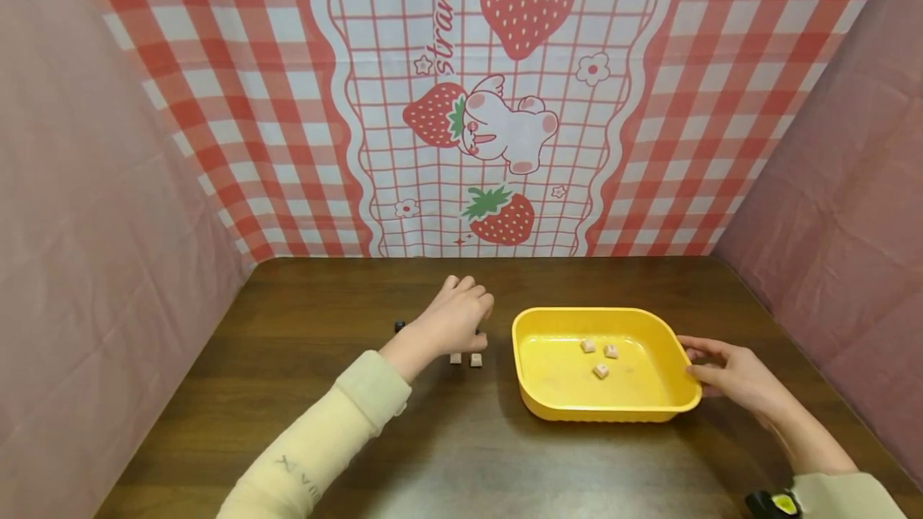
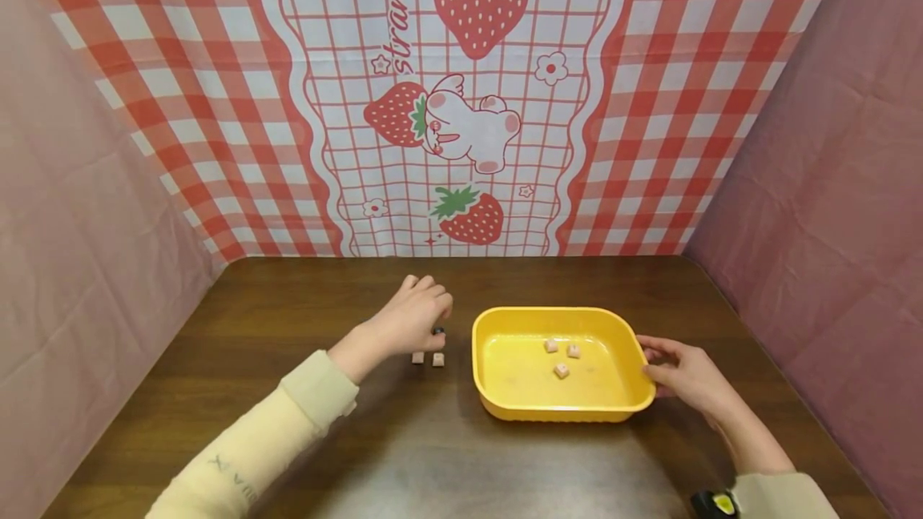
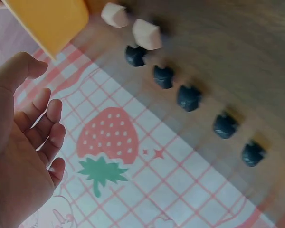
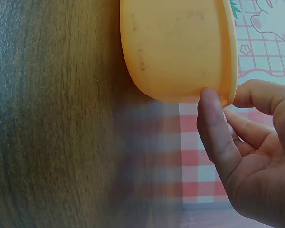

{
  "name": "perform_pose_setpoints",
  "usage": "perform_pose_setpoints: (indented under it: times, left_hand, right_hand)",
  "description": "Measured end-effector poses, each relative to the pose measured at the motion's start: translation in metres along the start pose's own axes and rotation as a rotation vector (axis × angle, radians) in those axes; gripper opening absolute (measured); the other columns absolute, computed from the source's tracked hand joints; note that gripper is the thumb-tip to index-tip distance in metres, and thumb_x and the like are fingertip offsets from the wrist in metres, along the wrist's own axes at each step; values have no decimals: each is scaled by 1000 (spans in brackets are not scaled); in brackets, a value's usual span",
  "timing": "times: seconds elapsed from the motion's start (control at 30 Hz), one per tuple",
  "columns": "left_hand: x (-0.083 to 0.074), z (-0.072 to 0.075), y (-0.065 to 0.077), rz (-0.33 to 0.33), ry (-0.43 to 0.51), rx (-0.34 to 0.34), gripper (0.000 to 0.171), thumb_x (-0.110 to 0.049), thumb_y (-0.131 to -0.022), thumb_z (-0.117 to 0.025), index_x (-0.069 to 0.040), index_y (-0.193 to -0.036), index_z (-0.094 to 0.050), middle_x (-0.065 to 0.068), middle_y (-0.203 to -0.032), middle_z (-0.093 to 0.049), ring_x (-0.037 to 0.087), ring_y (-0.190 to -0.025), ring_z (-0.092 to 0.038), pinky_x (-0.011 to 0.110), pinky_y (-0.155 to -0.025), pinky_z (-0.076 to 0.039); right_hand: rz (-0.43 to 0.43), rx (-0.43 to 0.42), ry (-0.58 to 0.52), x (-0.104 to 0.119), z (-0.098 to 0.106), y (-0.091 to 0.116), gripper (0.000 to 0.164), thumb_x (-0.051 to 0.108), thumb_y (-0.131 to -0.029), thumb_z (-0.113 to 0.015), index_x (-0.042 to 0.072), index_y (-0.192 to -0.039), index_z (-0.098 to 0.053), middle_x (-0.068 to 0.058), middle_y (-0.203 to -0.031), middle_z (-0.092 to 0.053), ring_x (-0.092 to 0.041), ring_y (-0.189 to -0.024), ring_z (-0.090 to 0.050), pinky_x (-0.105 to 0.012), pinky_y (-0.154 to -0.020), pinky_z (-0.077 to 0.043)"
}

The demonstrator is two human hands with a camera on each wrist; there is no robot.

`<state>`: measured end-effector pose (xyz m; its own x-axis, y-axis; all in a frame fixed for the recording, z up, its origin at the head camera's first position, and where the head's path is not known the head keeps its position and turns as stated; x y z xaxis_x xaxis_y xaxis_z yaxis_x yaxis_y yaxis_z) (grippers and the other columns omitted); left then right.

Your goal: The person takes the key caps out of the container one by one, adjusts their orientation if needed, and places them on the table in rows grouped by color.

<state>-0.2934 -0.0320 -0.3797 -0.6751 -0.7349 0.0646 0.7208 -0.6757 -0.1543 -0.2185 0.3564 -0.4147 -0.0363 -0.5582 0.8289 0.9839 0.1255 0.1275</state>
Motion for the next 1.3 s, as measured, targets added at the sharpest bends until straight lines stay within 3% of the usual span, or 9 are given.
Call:
perform_pose_setpoints:
  times: [0.33,0.73,1.3]
  left_hand:
    - [-22,14,-21,-48,-9,-40,30,-40,-75,-72,-18,-92,-60,-7,-88,-52,15,-87,-41,34,-79,-29]
    - [-49,17,-41,-80,-16,-2,39,-44,-77,-71,-20,-105,-59,-7,-100,-56,15,-96,-43,34,-83,-30]
    - [-101,1,-63,-128,-25,10,38,-47,-80,-66,-25,-108,-56,-12,-103,-51,10,-99,-40,30,-84,-28]
  right_hand:
    - [-8,11,2,0,0,0,62,14,-89,-62,-13,-138,-34,-28,-116,-50,-11,-81,-63,-34,-67,-55]
    - [-12,-1,22,-1,-1,1,62,14,-89,-63,-12,-138,-35,-27,-116,-51,-9,-81,-61,-33,-67,-55]
    - [-10,-6,19,-1,-1,2,62,13,-89,-63,-13,-137,-35,-28,-117,-51,-8,-82,-60,-33,-68,-55]
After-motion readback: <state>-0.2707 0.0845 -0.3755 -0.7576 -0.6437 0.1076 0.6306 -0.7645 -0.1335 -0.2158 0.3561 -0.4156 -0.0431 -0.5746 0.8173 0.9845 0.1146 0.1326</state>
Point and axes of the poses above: each hand's wrist, its own y-axis away from the middle knuckle, its own z-axis out of the back of the hand, x = y × z, the point moved 3 cm from there along -y, towards the middle knuckle
